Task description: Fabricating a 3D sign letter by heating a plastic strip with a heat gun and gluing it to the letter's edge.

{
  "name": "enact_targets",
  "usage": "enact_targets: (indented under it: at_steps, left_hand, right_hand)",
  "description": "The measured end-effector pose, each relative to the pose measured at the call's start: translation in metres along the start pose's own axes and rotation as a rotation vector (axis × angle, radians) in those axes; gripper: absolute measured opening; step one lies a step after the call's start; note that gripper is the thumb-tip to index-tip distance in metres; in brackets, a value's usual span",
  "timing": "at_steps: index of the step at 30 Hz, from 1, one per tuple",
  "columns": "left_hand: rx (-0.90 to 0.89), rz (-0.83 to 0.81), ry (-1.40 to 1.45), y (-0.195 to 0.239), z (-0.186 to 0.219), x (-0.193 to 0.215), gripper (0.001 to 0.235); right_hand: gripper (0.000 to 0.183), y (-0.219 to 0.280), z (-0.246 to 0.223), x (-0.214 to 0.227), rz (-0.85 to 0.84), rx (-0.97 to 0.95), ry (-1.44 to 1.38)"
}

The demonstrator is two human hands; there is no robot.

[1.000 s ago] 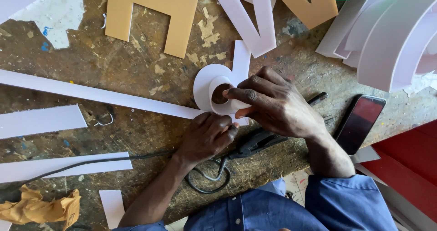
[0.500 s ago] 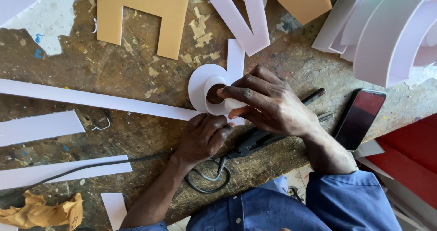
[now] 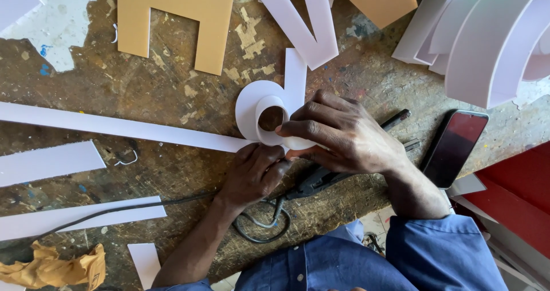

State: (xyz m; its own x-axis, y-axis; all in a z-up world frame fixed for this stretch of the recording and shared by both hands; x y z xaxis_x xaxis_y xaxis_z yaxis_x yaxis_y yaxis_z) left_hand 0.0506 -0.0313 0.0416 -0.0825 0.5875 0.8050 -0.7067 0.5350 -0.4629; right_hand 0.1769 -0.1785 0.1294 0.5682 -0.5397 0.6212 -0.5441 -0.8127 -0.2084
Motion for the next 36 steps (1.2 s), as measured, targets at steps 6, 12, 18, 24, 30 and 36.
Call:
enact_targets:
  at_steps: [6,12,18,24,30,36]
  left_hand:
    - [0.013,-0.004,0.012,0.000,0.000,0.001,0.022]
    - [0.017,0.011,-0.003,0.000,-0.001,-0.001,0.022]
    - [0.032,0.020,-0.018,0.002,-0.002,-0.008,0.026]
    - [0.057,0.009,-0.027,0.006,-0.003,-0.017,0.035]
    - [0.014,0.053,-0.025,-0.014,0.001,0.003,0.043]
    - [-0.005,0.102,-0.099,-0.011,0.001,-0.004,0.040]
  right_hand:
    - [0.043,0.002,-0.002,0.002,-0.026,-0.004,0.074]
    - [0.043,0.007,0.001,-0.004,-0.040,0.034,0.089]
    - [0.039,0.029,0.039,0.035,0.467,-0.222,-0.279]
    - [0.051,0.042,0.078,0.051,0.708,-0.222,-0.891]
    - [0.053,0.040,0.033,0.064,0.624,-0.156,-0.673]
    - [0.046,0.041,0.011,0.051,0.414,-0.308,0.328]
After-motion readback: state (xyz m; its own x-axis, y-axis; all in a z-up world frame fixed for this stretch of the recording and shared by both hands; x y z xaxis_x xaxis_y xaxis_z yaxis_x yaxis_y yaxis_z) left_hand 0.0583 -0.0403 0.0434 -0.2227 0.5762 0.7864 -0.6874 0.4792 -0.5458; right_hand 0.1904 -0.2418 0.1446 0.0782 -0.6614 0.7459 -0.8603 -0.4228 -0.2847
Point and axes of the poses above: each hand's wrist, its own y-axis away from the middle knuckle, its own x-axis out of the back of the hand, z = x × y, the point moved 7 cm from there along -y, towards the middle knuckle, and after that the axes turned 2 degrees about -x, right-handed, at the moved point
